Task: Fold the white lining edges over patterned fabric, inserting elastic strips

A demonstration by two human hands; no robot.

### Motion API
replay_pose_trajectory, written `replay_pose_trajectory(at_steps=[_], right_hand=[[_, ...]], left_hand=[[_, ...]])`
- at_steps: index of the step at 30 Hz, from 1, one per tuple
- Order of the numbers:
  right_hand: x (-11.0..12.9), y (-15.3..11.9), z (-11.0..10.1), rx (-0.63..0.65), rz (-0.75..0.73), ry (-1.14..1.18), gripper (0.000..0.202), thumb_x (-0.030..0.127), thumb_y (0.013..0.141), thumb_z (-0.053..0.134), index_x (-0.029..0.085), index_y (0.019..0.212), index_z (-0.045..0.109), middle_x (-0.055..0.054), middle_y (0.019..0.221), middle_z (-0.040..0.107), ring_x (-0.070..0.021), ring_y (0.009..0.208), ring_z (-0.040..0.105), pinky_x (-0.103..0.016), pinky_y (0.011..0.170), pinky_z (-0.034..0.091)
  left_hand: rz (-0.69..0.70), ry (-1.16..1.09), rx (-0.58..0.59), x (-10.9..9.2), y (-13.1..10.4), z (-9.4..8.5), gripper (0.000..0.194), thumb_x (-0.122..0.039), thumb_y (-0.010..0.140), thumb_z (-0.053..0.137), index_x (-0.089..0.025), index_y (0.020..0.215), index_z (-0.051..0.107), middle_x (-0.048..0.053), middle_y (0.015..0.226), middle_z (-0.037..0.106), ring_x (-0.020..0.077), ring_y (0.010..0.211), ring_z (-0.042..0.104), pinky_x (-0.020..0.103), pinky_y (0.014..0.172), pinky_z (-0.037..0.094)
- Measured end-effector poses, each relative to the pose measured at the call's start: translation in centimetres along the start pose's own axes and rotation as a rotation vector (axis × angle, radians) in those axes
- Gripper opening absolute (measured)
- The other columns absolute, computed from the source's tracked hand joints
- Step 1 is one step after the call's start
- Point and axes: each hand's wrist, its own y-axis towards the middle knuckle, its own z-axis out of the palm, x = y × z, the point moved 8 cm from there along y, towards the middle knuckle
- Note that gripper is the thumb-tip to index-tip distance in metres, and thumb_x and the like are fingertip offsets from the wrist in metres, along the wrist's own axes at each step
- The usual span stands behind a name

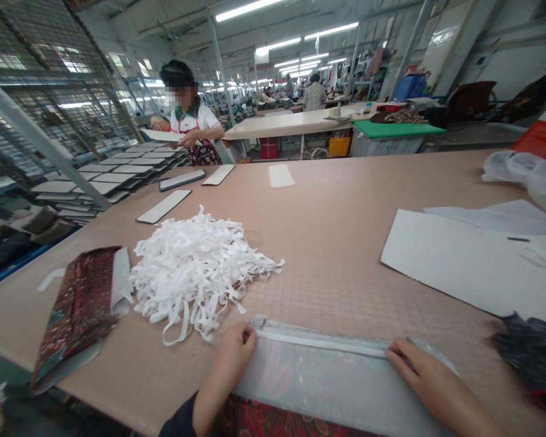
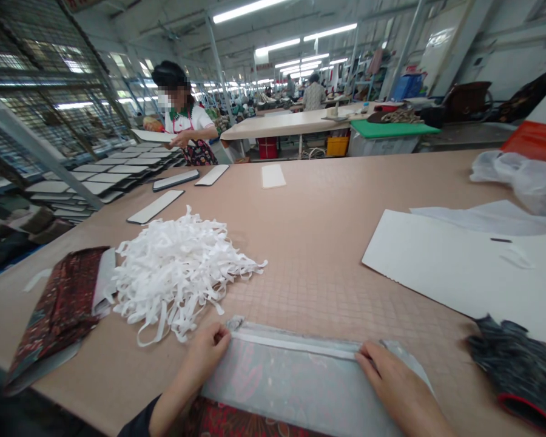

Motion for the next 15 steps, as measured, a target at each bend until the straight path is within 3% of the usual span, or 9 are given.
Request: replay_pose_trajectory(at_steps=[11, 15], right_hand=[[-0.1, 0.0, 0.0, -0.023, 0.003, -0.043, 0.023, 0.039, 0.081, 0.037, 0.025, 0.073, 0.053, -0.004, 0.077, 0.064, -0.0225, 0.073, 0.06, -0.033, 0.068, 0.041], [0.2, 0.0, -0.1, -0.011, 0.012, -0.061, 0.024, 0.039, 0.082, 0.035, 0.024, 0.074, 0.053, -0.003, 0.078, 0.063, -0.0223, 0.076, 0.059, -0.033, 0.067, 0.04]], left_hand=[[-0.032, 0.302, 0.008, -1.3, -0.5, 0.0, 0.012, -0.02, 0.078, 0.041, -0.019, 0.071, 0.051, 0.0, 0.065, 0.057, 0.016, 0.064, 0.055, 0.025, 0.057, 0.03], [0.084, 0.509, -0.064, -2.6, -0.9, 0.1, 0.012, -0.017, 0.08, 0.04, -0.019, 0.077, 0.052, 0.002, 0.074, 0.057, 0.0176, 0.074, 0.055, 0.026, 0.064, 0.035]])
